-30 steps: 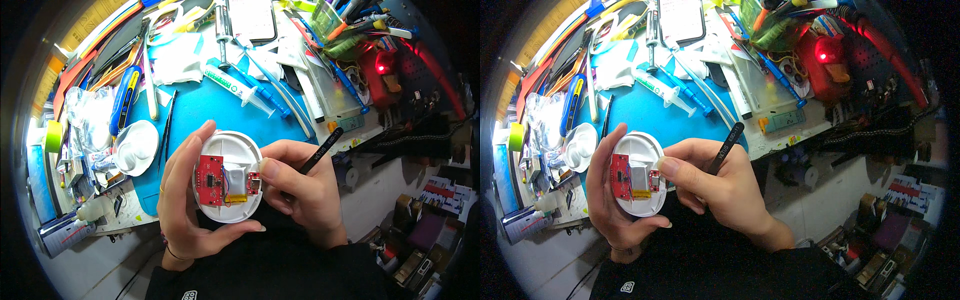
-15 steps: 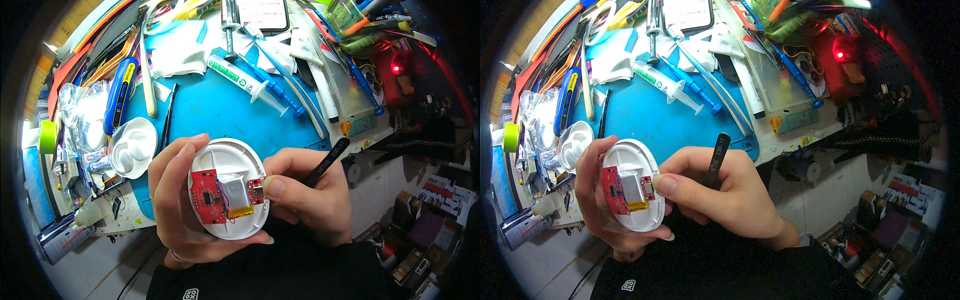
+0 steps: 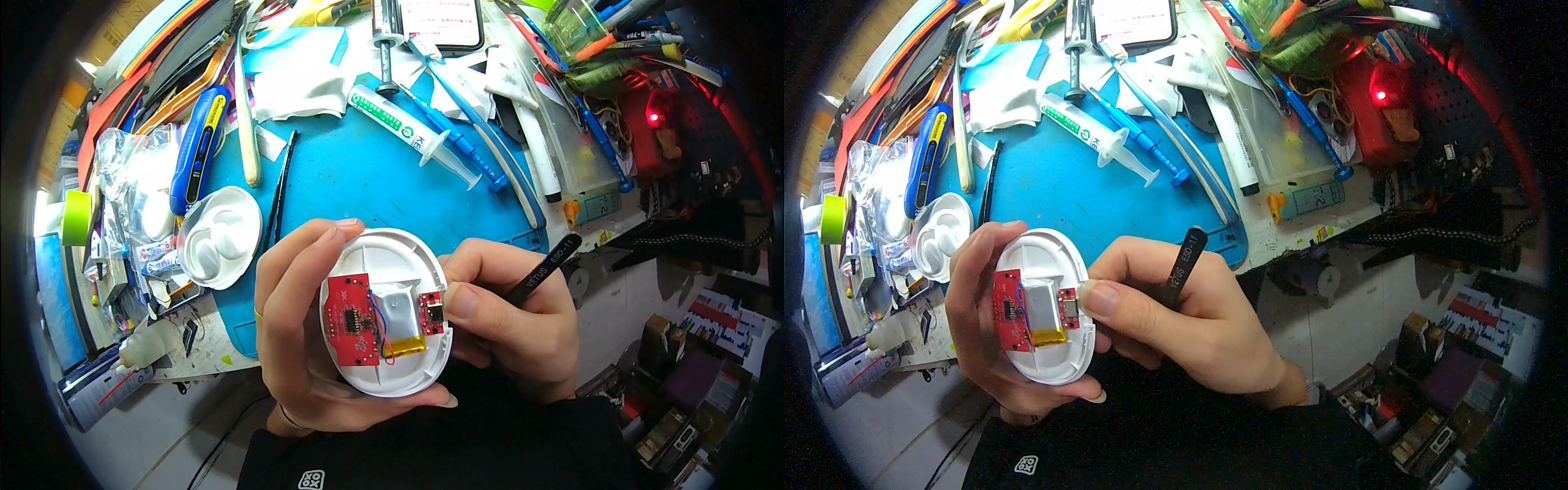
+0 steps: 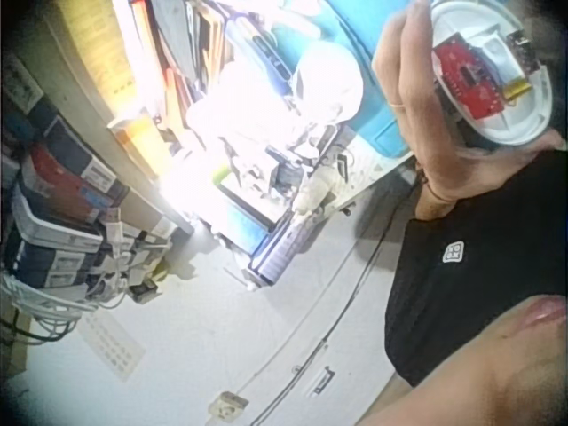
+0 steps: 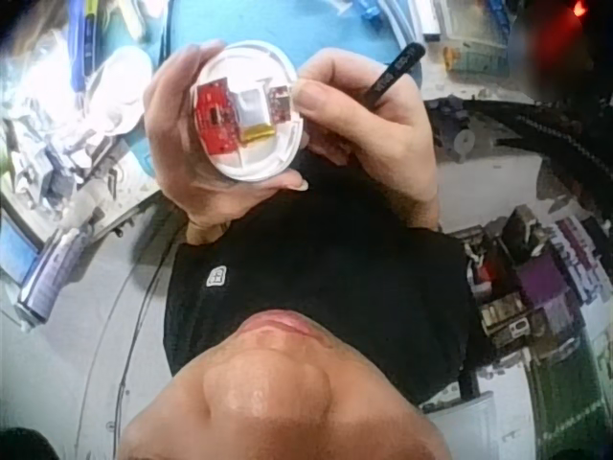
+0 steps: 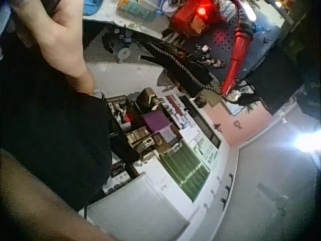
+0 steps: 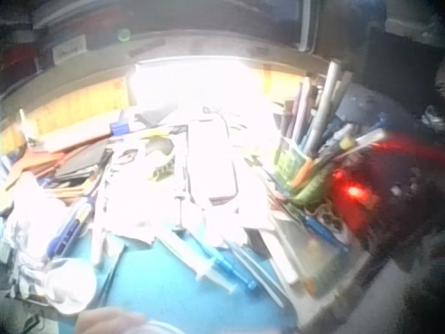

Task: The person solders wires to a red circuit board inside a white wireless earbud charging case using a soldering iron. They then connect a USB cable to the board, place the earbuds into the case, and use tweezers to adjust components.

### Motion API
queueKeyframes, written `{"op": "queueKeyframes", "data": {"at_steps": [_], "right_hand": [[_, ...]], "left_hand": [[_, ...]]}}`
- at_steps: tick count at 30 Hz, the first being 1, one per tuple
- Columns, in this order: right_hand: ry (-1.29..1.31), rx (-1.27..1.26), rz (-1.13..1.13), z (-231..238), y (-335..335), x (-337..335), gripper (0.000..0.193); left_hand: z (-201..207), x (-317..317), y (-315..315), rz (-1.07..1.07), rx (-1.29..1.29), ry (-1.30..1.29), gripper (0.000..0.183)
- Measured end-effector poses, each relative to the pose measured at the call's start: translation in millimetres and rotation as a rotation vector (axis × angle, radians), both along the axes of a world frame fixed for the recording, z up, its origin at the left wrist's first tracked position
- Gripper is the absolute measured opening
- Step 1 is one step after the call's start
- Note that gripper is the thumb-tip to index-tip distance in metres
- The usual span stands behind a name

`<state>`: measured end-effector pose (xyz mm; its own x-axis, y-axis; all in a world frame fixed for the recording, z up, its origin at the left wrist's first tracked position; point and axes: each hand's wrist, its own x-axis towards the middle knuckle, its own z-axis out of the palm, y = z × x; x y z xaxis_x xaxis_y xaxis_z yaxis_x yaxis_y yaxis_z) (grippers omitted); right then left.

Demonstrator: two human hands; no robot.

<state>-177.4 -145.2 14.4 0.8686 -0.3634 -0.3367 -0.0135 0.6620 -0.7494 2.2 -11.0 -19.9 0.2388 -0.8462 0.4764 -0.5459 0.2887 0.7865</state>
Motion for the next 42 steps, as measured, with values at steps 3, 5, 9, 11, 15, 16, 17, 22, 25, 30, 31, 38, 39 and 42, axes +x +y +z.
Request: {"op": "queueKeyframes", "data": {"at_steps": [3, 5, 9, 11, 15, 16, 17, 22, 25, 30, 31, 38, 39, 42], "right_hand": [[0.002, -0.026, 0.008, -1, 0, 0, 0.023], [0.012, -0.052, 0.011, -1, 1, 0, 0.023], [-0.002, -0.031, -0.003, 0, 2, 1, 0.022], [0.022, -0.058, -0.004, 1, 3, 1, 0.022], [0.031, -0.062, -0.018, 2, 4, 1, 0.020], [0.033, -0.058, -0.013, 3, 4, 2, 0.020], [0.035, -0.053, -0.008, 3, 4, 2, 0.020], [0.010, -0.075, -0.021, 4, 4, 2, 0.019], [0.035, -0.095, 0.019, 4, 2, 1, 0.020], [0.035, -0.092, 0.028, 5, 1, 0, 0.022], [0.033, -0.089, 0.026, 5, 1, 0, 0.022], [-0.005, -0.077, 0.012, 4, 2, 0, 0.022], [0.021, -0.089, 0.022, 4, 1, 0, 0.023], [0.023, -0.096, 0.025, 4, 1, 0, 0.023]], "left_hand": [[3, 0, 1, 0.011, -0.007, -0.054, 0.133], [4, -1, 2, 0.027, 0.000, -0.072, 0.132], [2, -4, 4, 0.030, -0.004, 0.005, 0.133], [0, -6, 3, 0.050, -0.024, 0.000, 0.134], [-3, -8, 2, 0.054, -0.072, 0.057, 0.136], [-3, -8, 1, 0.053, -0.077, 0.073, 0.137], [-3, -8, 2, 0.050, -0.070, 0.085, 0.137], [-4, -8, 3, 0.049, -0.059, 0.151, 0.138], [-7, -9, 2, 0.066, -0.074, 0.168, 0.140], [-7, -9, 2, 0.061, -0.082, 0.146, 0.143], [-7, -9, 2, 0.059, -0.081, 0.157, 0.143], [-3, -5, 3, 0.014, -0.038, 0.183, 0.144], [-4, -5, 3, 0.006, -0.048, 0.166, 0.144], [-6, -5, 0, 0.010, -0.083, 0.151, 0.145]]}}
